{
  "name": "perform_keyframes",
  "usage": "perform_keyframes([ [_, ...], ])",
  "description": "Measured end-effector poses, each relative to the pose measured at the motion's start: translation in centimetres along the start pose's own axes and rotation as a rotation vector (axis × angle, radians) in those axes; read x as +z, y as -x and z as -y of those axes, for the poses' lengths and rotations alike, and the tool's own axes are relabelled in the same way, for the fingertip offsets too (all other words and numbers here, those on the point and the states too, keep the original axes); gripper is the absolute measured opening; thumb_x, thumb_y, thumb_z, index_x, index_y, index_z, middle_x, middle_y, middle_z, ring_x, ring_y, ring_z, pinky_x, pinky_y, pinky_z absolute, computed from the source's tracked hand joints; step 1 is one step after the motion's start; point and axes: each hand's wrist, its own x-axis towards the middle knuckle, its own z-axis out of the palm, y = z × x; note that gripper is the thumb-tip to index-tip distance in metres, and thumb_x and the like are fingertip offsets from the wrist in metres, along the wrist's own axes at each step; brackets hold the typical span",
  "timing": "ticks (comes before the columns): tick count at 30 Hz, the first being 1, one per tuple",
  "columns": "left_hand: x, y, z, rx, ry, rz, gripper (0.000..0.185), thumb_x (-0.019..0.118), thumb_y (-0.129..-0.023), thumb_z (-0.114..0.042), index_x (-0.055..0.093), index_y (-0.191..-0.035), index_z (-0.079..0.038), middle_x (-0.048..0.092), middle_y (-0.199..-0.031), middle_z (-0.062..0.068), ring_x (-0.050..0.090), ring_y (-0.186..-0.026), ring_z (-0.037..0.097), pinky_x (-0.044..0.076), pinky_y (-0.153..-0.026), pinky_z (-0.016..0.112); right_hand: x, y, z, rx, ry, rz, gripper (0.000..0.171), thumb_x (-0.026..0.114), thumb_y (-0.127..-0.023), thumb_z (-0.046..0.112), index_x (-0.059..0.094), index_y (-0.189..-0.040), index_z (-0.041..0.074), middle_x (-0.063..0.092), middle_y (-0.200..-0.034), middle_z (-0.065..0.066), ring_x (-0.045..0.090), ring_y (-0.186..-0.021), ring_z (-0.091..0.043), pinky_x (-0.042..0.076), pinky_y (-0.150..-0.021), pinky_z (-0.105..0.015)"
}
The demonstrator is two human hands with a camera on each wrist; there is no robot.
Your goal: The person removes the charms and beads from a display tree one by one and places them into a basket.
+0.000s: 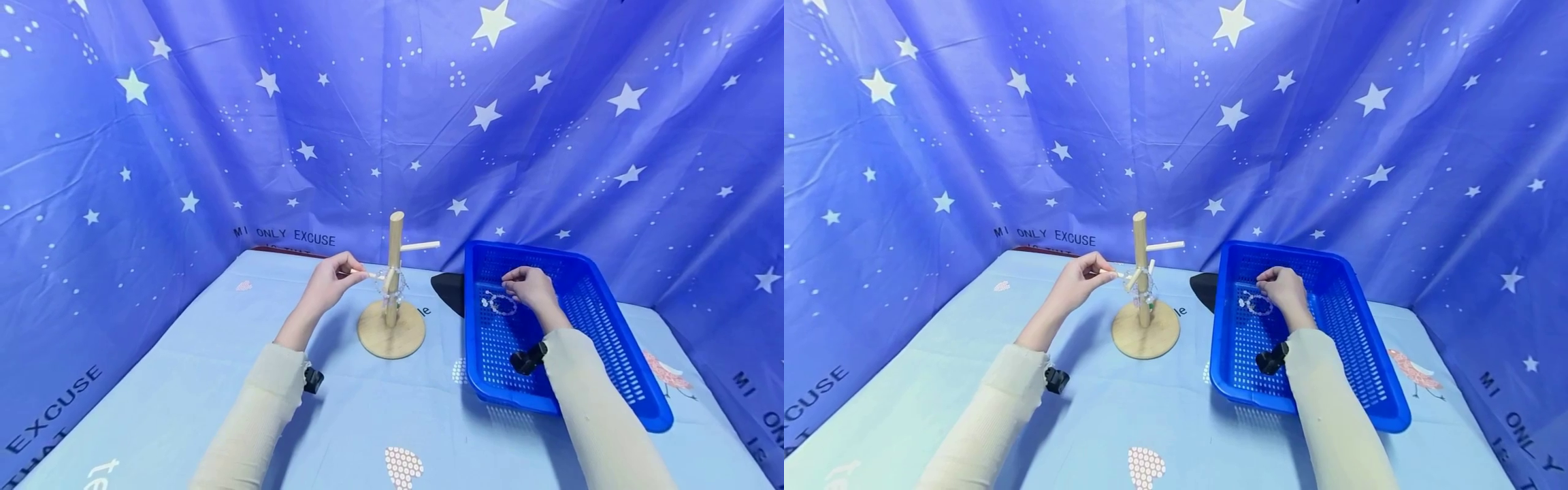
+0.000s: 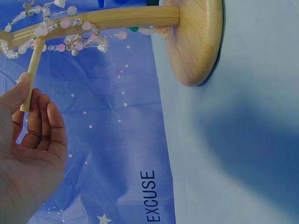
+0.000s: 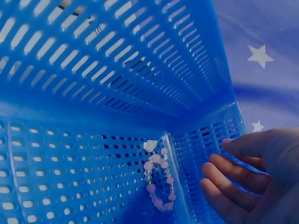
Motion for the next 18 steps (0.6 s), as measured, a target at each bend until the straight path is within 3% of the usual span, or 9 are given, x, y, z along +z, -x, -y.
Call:
perform_keyframes([
  [8,-0.1,-0.1,-0.2,0.014,-0.025,0.007,0.011,0.071,-0.092,-0.013,0.066,-0.094,-0.002,0.067,-0.093,0.014,0.054,-0.075,0.015,0.045,-0.063,0.023,-0.3,0.7,1.5,-0.08,-0.057,0.002,0.03,0.058,-0.101,0.017,0.064,-0.121,-0.003,0.067,-0.121,-0.027,0.068,-0.108,-0.037,0.059,-0.088,-0.041],
  [14,-0.1,-0.1,-0.2,0.025,-0.025,0.006,0.011,0.071,-0.092,-0.011,0.066,-0.094,-0.001,0.066,-0.09,0.013,0.051,-0.073,0.015,0.043,-0.062,0.022,-0.7,1.3,3.0,-0.13,-0.134,0.011,0.032,0.059,-0.101,0.018,0.062,-0.124,-0.004,0.065,-0.125,-0.027,0.07,-0.106,-0.03,0.058,-0.089,-0.036],
  [18,-0.1,-0.1,-0.2,0.027,-0.021,0.006,0.011,0.071,-0.091,-0.01,0.066,-0.094,0.0,0.065,-0.089,0.013,0.051,-0.073,0.015,0.043,-0.061,0.022,-0.7,2.0,4.2,-0.152,-0.167,0.028,0.033,0.058,-0.102,0.019,0.062,-0.126,-0.003,0.064,-0.127,-0.027,0.068,-0.111,-0.034,0.057,-0.091,-0.035],
])
